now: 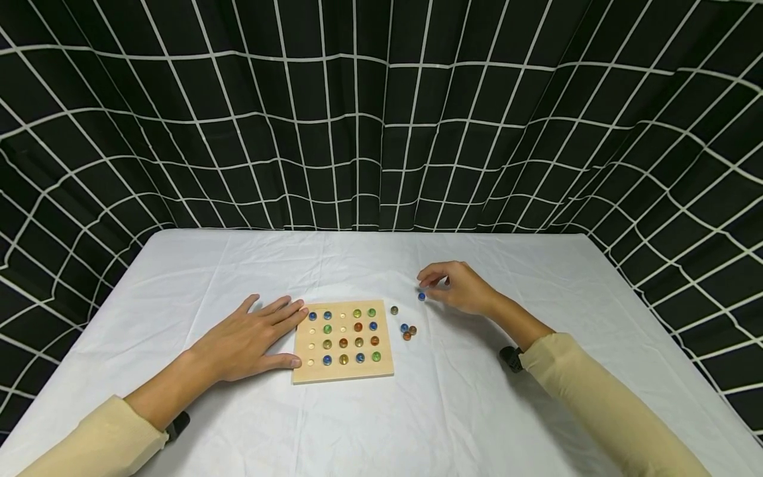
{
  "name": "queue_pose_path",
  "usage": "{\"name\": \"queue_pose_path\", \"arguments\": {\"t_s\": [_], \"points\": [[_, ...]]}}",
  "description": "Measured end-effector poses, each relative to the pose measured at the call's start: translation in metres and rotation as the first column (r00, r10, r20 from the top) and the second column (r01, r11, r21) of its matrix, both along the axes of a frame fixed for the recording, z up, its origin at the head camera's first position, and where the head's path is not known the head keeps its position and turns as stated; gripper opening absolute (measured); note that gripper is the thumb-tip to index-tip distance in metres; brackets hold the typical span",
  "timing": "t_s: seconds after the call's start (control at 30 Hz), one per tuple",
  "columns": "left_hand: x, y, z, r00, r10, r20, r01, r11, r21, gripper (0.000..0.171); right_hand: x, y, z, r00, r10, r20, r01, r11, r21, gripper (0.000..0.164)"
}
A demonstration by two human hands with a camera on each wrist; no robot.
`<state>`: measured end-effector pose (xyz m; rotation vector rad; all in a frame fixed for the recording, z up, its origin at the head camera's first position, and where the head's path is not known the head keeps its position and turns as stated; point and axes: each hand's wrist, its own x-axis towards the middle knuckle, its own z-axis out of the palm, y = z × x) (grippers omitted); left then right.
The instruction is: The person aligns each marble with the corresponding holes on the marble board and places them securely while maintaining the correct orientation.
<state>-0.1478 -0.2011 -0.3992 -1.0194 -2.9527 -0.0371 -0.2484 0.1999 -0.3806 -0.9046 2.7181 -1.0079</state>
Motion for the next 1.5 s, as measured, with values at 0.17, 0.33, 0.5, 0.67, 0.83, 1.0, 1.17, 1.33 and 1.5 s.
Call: {"name": "queue_pose_path", "arguments": {"t_s": [0.17,0.33,0.5,0.67,0.83,1.0,1.17,1.33,1.5], "points": [[0.001,0.0,0.0,1.0,0.003,-0.001,-0.003,1.0,-0.001,0.086,0.0,-0.001,-0.005,0.999,0.024,0.023,-0.025,1.0,0.016,0.025],[0.0,0.0,-0.001,1.0,0.003,-0.002,-0.003,1.0,-0.002,0.087,0.0,-0.003,-0.008,0.999,0.036,0.005,-0.036,0.998,0.045,0.025],[0.0,-0.001,-0.001,1.0,0.001,-0.005,-0.001,1.0,-0.005,0.087,-0.001,-0.005,-0.009,1.0,0.028,-0.001,-0.028,0.997,0.066,0.025],[-0.001,-0.001,-0.001,1.0,-0.003,-0.009,0.003,1.0,-0.007,0.087,-0.002,-0.009,-0.01,1.0,0.012,-0.01,-0.011,0.996,0.092,0.025],[-0.001,-0.001,-0.003,1.0,-0.008,-0.015,0.008,1.0,-0.007,0.087,-0.003,-0.014,-0.008,0.999,0.028,-0.03,-0.025,0.996,0.088,0.026],[-0.001,-0.001,-0.002,1.0,-0.008,-0.013,0.008,1.0,-0.008,0.087,-0.001,-0.023,-0.003,0.999,0.044,-0.027,-0.042,0.997,0.072,0.026],[-0.002,0.0,-0.001,1.0,-0.009,-0.012,0.009,1.0,-0.01,0.086,0.005,-0.035,0.0,0.998,0.06,-0.019,-0.059,0.996,0.066,0.026],[-0.002,-0.001,-0.001,1.0,-0.007,-0.009,0.007,1.0,-0.008,0.086,0.012,-0.048,0.003,0.995,0.1,-0.018,-0.099,0.994,0.051,0.025],[-0.001,-0.002,-0.001,1.0,-0.006,-0.001,0.006,1.0,-0.004,0.086,0.018,-0.064,0.005,0.99,0.139,0.012,-0.14,0.99,0.037,0.025]]}}
